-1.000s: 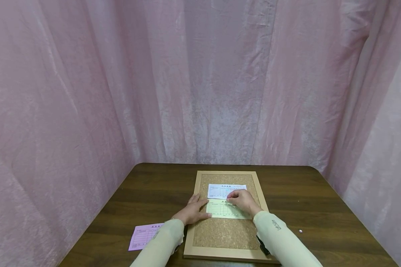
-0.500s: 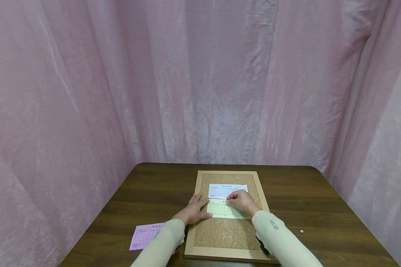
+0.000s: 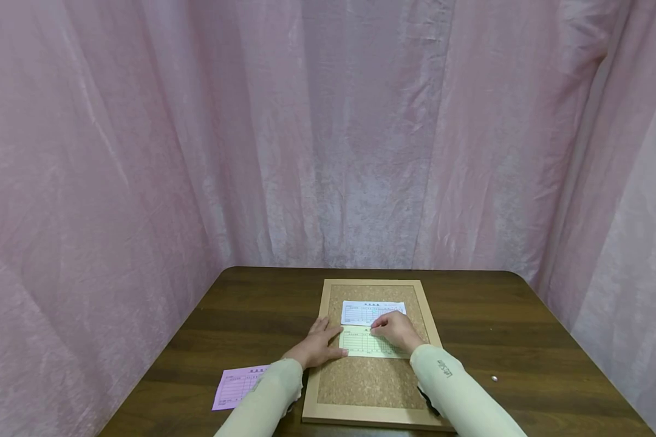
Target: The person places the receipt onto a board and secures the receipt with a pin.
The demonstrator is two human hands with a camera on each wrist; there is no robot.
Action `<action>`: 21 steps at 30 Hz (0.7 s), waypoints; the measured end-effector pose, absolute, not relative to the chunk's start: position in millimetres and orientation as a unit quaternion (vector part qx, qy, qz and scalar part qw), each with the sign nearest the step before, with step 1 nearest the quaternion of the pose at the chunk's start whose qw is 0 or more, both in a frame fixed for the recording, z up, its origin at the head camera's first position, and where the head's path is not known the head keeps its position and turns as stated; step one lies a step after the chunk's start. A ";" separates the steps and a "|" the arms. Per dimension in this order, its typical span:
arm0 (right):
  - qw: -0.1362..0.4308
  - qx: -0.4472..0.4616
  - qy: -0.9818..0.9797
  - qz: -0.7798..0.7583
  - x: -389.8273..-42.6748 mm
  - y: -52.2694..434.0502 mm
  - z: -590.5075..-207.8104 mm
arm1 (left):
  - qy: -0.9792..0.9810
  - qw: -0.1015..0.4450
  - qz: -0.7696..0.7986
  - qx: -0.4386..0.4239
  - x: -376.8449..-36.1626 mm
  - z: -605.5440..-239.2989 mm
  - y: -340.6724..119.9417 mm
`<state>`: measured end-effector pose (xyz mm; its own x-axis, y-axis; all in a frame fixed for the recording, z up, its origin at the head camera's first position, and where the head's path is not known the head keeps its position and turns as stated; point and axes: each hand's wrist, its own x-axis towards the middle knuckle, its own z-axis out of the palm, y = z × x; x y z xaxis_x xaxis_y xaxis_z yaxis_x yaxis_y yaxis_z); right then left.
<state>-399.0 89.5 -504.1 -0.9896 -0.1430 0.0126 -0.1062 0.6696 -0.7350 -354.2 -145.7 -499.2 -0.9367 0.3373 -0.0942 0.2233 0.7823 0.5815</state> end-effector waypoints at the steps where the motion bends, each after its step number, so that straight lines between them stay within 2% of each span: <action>1: 0.022 -0.067 0.914 -0.400 -399.1 89.3 -504.7 | 0.939 0.096 0.294 0.150 -354.1 -499.5 -145.9; 21: 0.016 -0.059 0.916 -0.396 -398.0 89.1 -505.7 | 0.940 0.099 0.291 0.146 -356.0 -504.9 -146.5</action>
